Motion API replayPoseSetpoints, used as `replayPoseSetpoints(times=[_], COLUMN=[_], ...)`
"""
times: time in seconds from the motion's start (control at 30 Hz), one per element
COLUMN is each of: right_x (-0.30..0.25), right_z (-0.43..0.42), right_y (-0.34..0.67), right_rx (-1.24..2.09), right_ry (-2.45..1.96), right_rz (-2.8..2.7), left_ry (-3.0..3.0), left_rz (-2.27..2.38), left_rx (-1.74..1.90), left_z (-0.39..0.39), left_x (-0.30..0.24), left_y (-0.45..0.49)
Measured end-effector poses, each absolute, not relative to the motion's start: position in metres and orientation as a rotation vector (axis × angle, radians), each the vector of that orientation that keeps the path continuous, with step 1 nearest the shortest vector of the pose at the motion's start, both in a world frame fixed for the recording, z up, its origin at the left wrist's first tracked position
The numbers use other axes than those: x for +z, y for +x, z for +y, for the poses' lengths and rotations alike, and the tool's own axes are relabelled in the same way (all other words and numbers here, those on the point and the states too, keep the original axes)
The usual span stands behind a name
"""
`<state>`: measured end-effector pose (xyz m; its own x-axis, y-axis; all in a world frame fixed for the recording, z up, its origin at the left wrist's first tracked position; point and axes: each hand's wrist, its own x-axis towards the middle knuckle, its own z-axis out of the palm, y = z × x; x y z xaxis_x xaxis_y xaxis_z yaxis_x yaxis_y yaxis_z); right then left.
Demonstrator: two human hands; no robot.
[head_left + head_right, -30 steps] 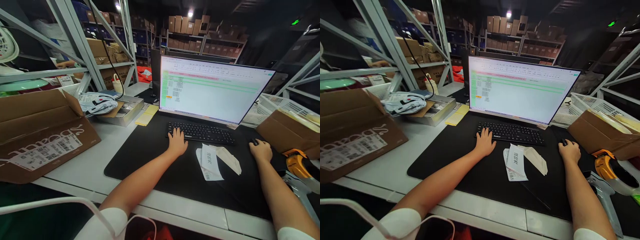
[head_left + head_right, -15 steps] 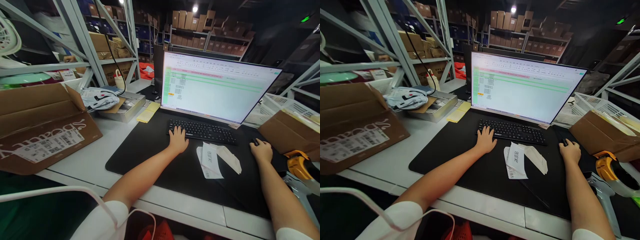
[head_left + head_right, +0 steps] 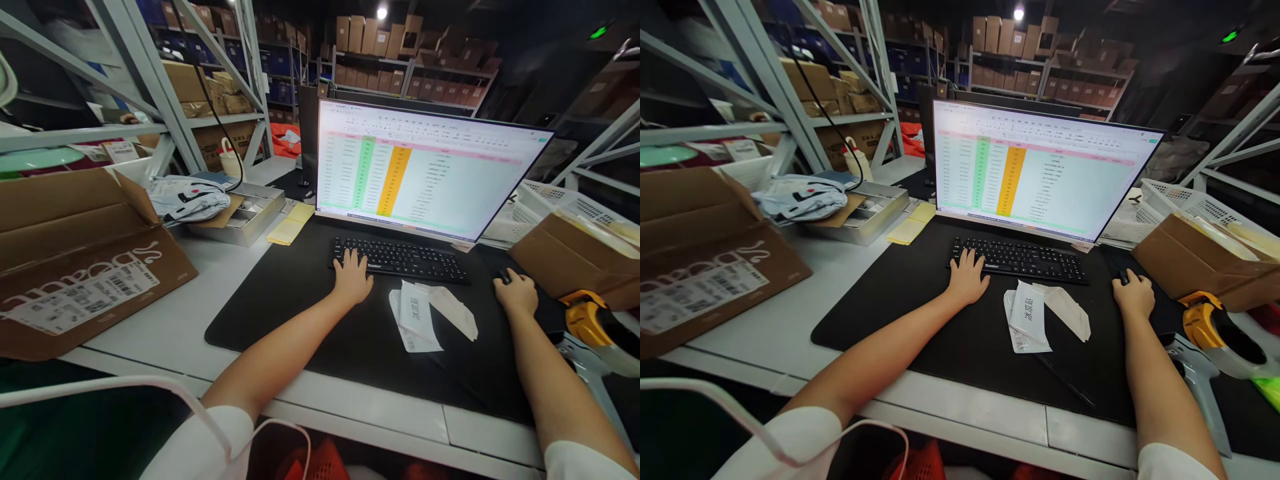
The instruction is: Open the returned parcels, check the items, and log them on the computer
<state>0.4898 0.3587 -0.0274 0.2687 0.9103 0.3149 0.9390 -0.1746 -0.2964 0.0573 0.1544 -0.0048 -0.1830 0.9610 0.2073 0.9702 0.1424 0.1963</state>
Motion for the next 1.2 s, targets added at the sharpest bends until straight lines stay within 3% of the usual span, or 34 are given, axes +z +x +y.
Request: replayPoseSetpoints(times=[1.2], right_x=[-0.0235], right_z=[0.3559], right_y=[0.4861], right_rx=[-0.138], right_ry=[-2.132], right_rz=[-1.631], left_ry=[-1.991], left_rz=[-2.318], left_rx=[-0.431], left_z=[0.1556], left_x=[-0.0044], left_y=[0.0582])
